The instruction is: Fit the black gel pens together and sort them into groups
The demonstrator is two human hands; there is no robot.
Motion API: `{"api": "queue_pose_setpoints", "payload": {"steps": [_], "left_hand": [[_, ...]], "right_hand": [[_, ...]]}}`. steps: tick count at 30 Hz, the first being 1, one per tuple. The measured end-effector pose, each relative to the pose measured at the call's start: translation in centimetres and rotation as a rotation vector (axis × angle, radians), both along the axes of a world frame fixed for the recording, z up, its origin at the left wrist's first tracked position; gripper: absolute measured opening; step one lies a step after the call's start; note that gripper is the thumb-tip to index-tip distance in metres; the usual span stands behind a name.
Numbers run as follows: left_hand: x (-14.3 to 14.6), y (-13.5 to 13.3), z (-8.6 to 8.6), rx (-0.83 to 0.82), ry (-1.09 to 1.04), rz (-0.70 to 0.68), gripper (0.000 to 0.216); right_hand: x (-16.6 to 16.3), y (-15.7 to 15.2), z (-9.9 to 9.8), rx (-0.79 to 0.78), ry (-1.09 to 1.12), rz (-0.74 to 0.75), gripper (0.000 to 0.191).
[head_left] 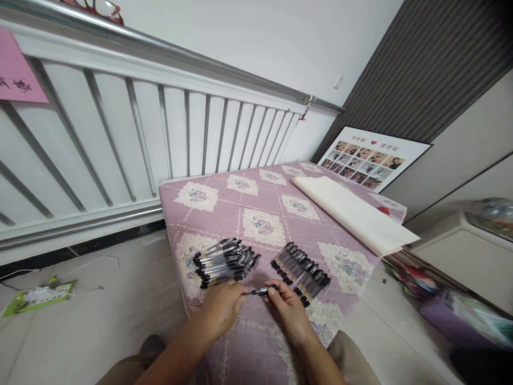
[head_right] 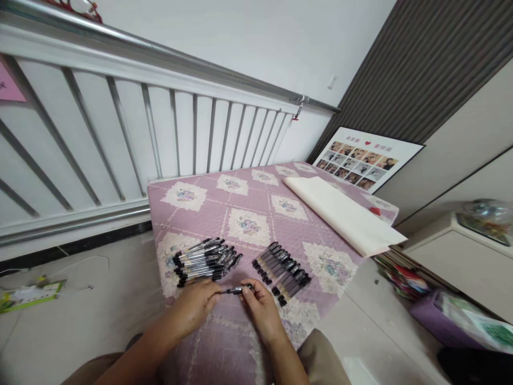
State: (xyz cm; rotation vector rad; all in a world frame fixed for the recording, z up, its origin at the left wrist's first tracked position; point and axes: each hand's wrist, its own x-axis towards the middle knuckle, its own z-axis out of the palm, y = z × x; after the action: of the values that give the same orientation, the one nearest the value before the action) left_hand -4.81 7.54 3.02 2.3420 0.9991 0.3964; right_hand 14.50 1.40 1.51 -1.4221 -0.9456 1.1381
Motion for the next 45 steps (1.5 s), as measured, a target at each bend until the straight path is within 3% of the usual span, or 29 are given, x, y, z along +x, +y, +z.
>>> {"api": "queue_pose_setpoints", "payload": {"steps": [14, 20, 25, 28, 31, 36, 39, 45], "left_hand": [[1.4, -1.0, -0.1, -0.007, 0.026, 0.091, 0.019], [2.0, -1.5, 0.1, 0.048, 0.079, 0.11, 0.019], [1.7, -2.2, -0.1, 0.112, -0.074, 0.052, 0.026], [1.0, -2.0, -0.4, 0.194, -0.203, 0.039, 0.027], [0.3, -1.4, -0.7, 0.254, -0.293, 0.058, 0.026], [0.4, -0.9, -1.2, 0.3, -0.305, 0.087, 0.022], [0.7, -0.9, -1.5, 0.311, -0.272, 0.089, 0.021], [0.9, -0.8, -1.9, 0.284, -0.21, 0.107, 0.023]], "right_hand": [[0.1, 0.1, 0.4, 0.002, -0.061, 0.084, 0.033], [-0.2, -0.1, 0.2, 0.047, 0.004, 0.002, 0.031], [-0.4, -0.4, 0.6, 0.037, 0.2, -0.112, 0.037], [1.6, -0.4, 1.8, 0.04, 0.211, -0.215, 0.041], [5.5, 0.0, 3.6, 0.031, 0.063, -0.36, 0.039], [12.1, 1.5, 6.2, -0.155, -0.354, -0.427, 0.029], [14.0, 2.5, 6.4, -0.21, -0.443, -0.419, 0.025], [15.1, 3.8, 5.1, -0.286, -0.572, -0.391, 0.021]]}}
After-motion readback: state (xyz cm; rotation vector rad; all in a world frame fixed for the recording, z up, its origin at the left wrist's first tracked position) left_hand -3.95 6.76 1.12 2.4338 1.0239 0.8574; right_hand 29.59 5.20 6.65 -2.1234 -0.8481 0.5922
